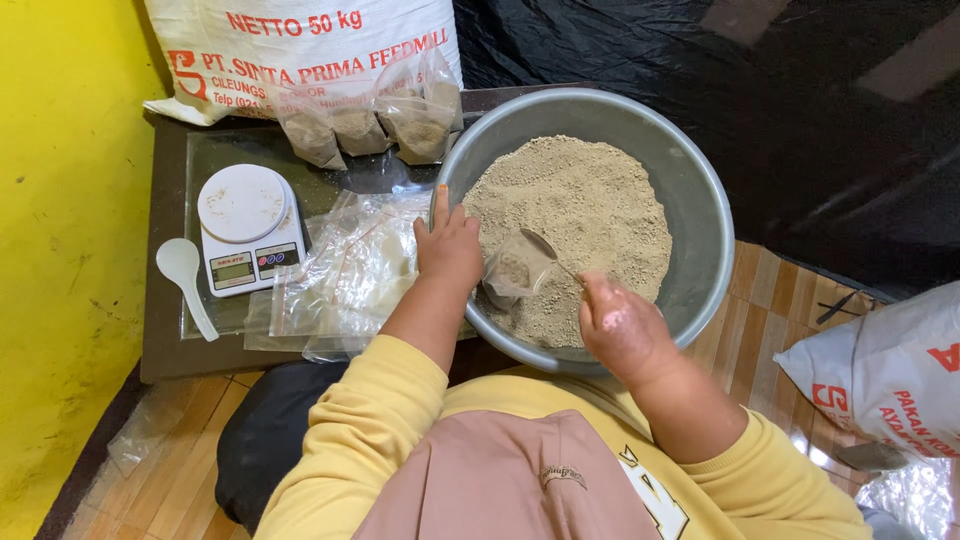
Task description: Scooping animal feed from a large bowl into small plastic bags using a spoon and weighing them on a digital scale.
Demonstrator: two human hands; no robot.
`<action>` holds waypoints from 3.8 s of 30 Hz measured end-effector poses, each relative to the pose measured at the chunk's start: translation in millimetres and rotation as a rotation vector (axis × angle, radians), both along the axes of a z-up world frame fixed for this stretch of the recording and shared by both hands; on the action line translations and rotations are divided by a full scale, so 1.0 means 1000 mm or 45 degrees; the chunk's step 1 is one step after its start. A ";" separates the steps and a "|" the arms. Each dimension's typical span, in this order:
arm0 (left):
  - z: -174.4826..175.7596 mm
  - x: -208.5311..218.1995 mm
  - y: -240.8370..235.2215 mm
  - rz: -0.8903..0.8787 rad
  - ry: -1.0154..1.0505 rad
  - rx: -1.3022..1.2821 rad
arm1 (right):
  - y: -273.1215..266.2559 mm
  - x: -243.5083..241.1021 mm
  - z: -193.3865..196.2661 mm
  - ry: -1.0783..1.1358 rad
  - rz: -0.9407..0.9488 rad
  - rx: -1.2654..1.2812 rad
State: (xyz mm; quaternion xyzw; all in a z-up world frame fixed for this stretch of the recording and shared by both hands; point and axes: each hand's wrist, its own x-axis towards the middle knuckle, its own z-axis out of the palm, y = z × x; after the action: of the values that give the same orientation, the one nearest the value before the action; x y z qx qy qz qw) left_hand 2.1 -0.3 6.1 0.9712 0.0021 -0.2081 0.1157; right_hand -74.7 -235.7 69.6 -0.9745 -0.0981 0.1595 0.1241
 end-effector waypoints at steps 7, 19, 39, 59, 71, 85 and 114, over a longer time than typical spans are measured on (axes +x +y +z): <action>0.002 -0.001 -0.001 0.001 -0.014 -0.004 | -0.032 0.005 0.029 -0.076 -0.060 -0.191; -0.002 0.000 -0.001 0.002 -0.077 -0.019 | -0.022 0.045 -0.101 0.362 -0.002 -0.613; -0.044 -0.073 0.044 0.282 -0.636 -0.695 | 0.078 0.020 0.014 0.215 -0.071 -0.082; -0.079 -0.142 0.139 0.733 -0.417 -1.333 | 0.020 0.078 0.004 -0.776 0.374 -0.040; -0.120 -0.118 0.156 0.939 -0.188 -1.660 | 0.119 0.079 0.115 -0.867 0.619 0.183; -0.157 -0.102 0.156 0.812 -0.031 -1.565 | 0.351 0.181 -0.005 -0.634 1.175 0.512; -0.123 -0.110 0.167 0.761 0.034 -1.727 | 0.446 0.220 -0.105 -0.788 1.049 0.636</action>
State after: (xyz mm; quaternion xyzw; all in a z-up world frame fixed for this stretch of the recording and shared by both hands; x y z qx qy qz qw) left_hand -107.8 166.3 -116.7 0.6419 0.1386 -0.1350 0.7420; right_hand 144.9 210.6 -35.3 -0.7981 -0.5364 -0.1260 0.2436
